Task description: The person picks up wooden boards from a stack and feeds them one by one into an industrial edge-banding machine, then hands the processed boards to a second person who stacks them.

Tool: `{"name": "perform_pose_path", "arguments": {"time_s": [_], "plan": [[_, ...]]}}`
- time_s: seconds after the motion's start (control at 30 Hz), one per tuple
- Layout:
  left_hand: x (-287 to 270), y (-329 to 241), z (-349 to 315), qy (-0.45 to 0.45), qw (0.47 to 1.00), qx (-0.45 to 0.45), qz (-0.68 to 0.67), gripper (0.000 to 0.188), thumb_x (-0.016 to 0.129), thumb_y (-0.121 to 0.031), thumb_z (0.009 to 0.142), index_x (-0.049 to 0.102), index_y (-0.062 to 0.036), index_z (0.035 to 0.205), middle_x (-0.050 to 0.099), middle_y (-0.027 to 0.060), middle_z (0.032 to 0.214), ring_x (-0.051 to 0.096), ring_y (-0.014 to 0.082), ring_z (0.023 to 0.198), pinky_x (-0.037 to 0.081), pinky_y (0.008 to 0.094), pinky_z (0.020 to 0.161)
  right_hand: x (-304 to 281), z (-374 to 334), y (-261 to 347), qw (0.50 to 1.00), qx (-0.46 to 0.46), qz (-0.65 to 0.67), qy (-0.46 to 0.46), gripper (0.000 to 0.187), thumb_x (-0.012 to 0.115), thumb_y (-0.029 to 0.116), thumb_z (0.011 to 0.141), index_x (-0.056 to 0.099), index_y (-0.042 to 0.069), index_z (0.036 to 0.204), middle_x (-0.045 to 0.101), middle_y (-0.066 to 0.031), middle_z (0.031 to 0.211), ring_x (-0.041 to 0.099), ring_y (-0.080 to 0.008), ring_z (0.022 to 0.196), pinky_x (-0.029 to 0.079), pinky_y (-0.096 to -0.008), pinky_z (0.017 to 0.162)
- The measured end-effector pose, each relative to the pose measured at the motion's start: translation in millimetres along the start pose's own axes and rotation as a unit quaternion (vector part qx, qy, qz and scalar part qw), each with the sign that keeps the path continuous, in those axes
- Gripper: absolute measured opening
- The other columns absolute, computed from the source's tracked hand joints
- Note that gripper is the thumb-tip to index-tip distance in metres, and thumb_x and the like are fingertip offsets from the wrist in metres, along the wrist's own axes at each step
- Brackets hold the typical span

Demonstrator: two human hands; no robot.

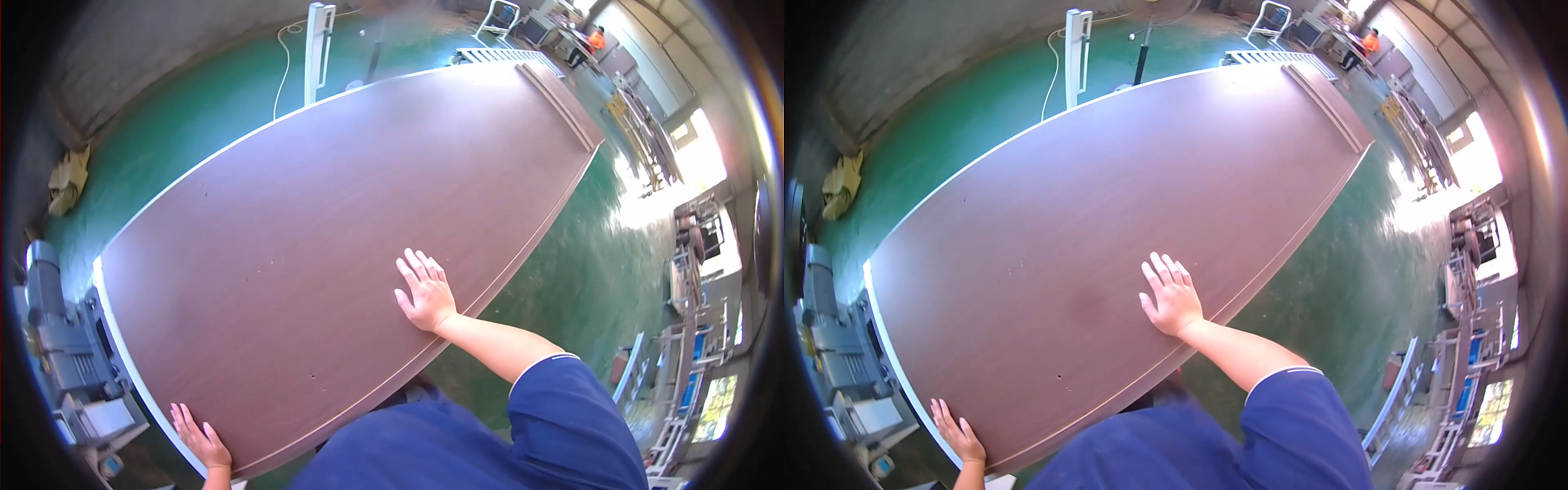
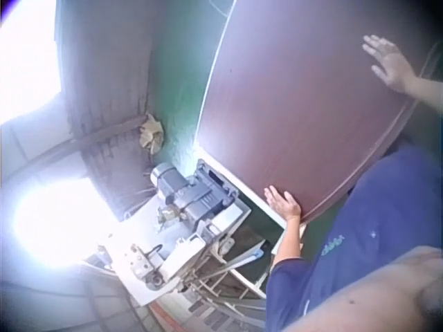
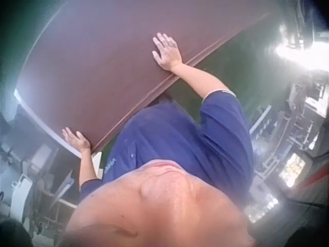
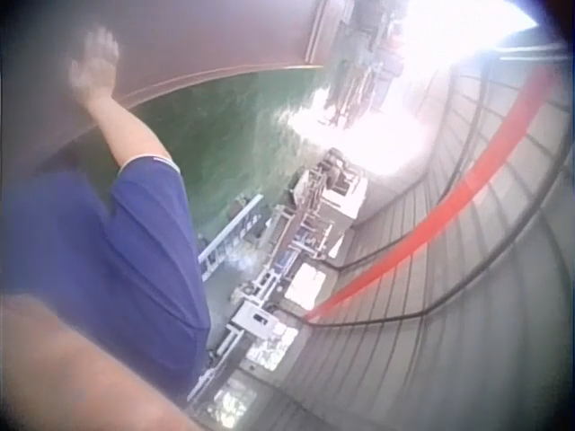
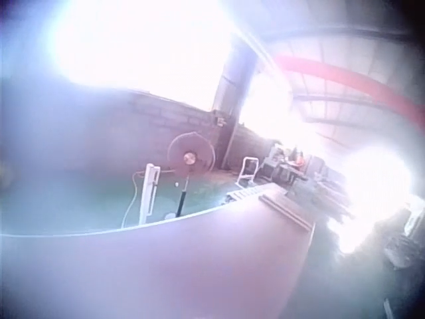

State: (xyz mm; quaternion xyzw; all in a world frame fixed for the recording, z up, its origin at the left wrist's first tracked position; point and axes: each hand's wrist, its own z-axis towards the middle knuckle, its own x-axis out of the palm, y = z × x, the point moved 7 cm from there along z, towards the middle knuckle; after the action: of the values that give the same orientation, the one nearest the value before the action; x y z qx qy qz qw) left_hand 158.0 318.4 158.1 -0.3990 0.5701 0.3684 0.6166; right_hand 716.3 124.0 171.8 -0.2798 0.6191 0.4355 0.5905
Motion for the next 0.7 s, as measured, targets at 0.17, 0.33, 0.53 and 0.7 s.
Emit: {"name": "perform_pose_path", "arguments": {"time_s": [0.17, 0.33, 0.53, 0.7], "plan": [[-0.6, -3.8, 3.9, 0.016, 1.000, 0.003, 0.018, 0.062, 0.036, -0.034, 0.097, 0.033, -0.0066, 0.153, 0.027, 0.0142, 0.161, 0.022, 0.0342, 0.150, 0.013, 0.0492, 0.123, 1.3, -8.7, -6.4, 1.000, 0.020, 0.004, 0.008, 0.060, 0.051, 0.037, 0.096, 0.043, 0.006, 0.146, 0.036, -0.0173, 0.155, 0.029, -0.0335, 0.145, 0.020, -0.0461, 0.121], [-17.1, -15.4, 2.3, 0.015, 1.000, -0.006, 0.000, 0.060, 0.037, -0.032, 0.098, 0.034, -0.0051, 0.152, 0.028, 0.0166, 0.160, 0.023, 0.0358, 0.149, 0.014, 0.0494, 0.122, -0.3, -7.0, -1.8, 1.000, 0.018, 0.008, 0.011, 0.060, 0.050, 0.038, 0.096, 0.042, 0.007, 0.147, 0.035, -0.0171, 0.156, 0.029, -0.0330, 0.146, 0.019, -0.0455, 0.121], [-43.8, -37.2, 7.6, -0.001, 0.997, 0.027, -0.075, 0.063, 0.046, -0.036, 0.097, 0.037, -0.0031, 0.150, 0.031, 0.0282, 0.155, 0.030, 0.0443, 0.143, 0.022, 0.0515, 0.119, -0.5, -6.4, -1.1, 1.000, 0.010, 0.007, -0.002, 0.060, 0.053, 0.037, 0.095, 0.043, 0.007, 0.146, 0.035, -0.0176, 0.156, 0.029, -0.0337, 0.145, 0.022, -0.0461, 0.120], [-39.7, -34.3, 6.6, 0.001, 0.998, 0.027, -0.061, 0.063, 0.046, -0.036, 0.097, 0.036, -0.0021, 0.150, 0.031, 0.0282, 0.155, 0.030, 0.0440, 0.143, 0.022, 0.0515, 0.119, -0.8, -8.3, -1.8, 1.000, 0.011, 0.006, 0.002, 0.060, 0.051, 0.038, 0.096, 0.042, 0.007, 0.147, 0.034, -0.0174, 0.156, 0.029, -0.0332, 0.146, 0.021, -0.0463, 0.120]]}}
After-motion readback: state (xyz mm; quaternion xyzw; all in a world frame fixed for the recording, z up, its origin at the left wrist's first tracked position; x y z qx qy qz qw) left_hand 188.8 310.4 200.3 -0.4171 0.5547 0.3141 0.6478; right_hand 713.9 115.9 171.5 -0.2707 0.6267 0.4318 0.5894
